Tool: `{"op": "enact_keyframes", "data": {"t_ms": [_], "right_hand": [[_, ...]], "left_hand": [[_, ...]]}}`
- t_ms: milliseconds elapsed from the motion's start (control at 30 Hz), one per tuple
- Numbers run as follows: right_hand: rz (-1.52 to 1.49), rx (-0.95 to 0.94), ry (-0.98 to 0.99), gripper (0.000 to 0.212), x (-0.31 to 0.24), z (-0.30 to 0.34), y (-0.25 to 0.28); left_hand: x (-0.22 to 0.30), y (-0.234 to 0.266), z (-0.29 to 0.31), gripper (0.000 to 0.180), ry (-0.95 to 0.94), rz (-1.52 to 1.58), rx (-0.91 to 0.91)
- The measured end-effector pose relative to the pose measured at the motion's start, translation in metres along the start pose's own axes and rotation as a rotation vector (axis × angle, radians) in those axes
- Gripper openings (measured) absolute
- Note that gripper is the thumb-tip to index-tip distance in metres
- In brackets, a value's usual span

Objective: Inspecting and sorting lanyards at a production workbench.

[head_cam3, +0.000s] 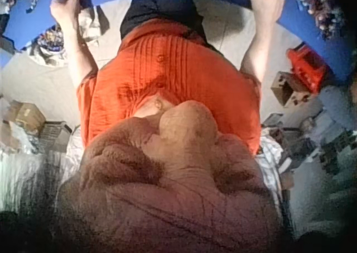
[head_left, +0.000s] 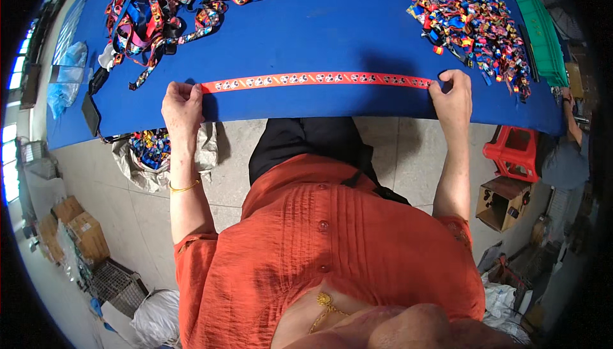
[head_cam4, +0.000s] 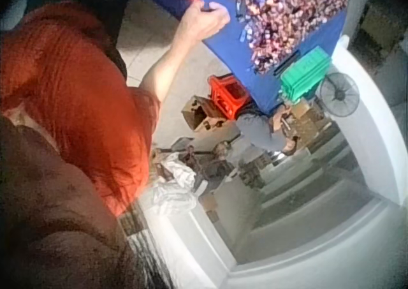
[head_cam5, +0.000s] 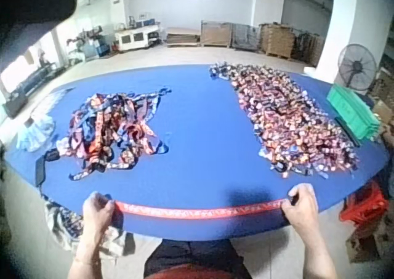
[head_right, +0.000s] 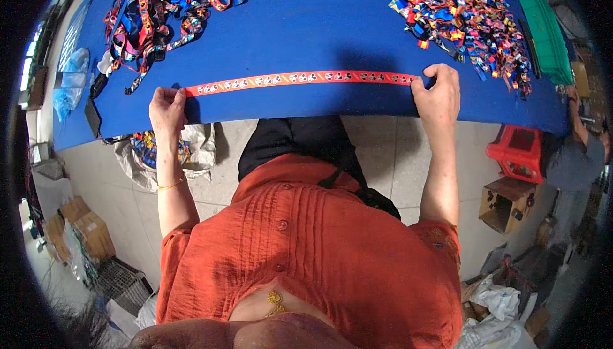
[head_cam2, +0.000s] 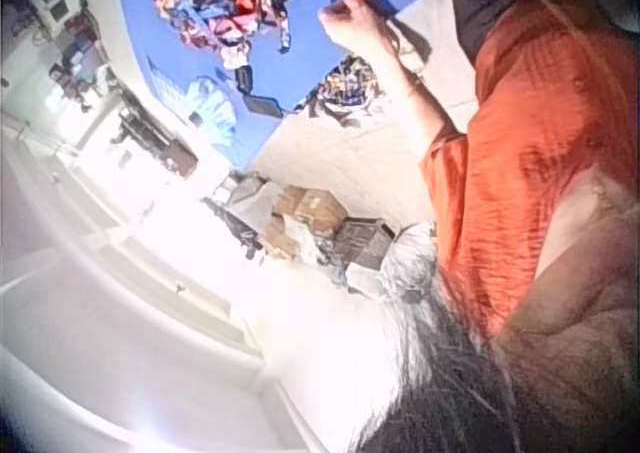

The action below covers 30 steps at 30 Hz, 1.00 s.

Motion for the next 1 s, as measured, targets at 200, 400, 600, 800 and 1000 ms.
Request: {"op": "enact_keyframes", "data": {"t_ms": [200, 400, 600, 800, 1000], "right_hand": [[-0.010, 0.107, 0.147, 0.025, -0.014, 0.004, 0.017], [-0.106, 0.157, 0.576, 0.010, -0.091, 0.044, 0.014], [-0.236, -0.106, 0.840, 0.011, -0.175, 0.117, -0.046], [-0.254, -0.120, 0.887, 0.012, -0.194, 0.128, -0.058], [-0.216, -0.070, 0.826, 0.006, -0.171, 0.107, -0.057]], "left_hand": [[0.041, 0.024, 0.018, 0.024, -0.308, -0.193, 0.256], [0.128, -0.010, 0.069, 0.024, -0.810, -0.311, 0.221], [0.173, -0.082, 0.108, 0.031, -0.933, -0.278, -0.079], [0.170, -0.092, 0.101, 0.029, -0.946, -0.341, -0.096], [0.162, -0.081, 0.094, 0.027, -0.957, -0.362, -0.086]]}}
Point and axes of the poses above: each hand's wrist, its own z-axis away from the middle knuckle, its own y-axis out of the back of the hand, x = y × z, the point moved 10 cm from there along -z, towards the middle knuckle, and after that the axes turned 9 degrees about -y, right-handed, at the moved point
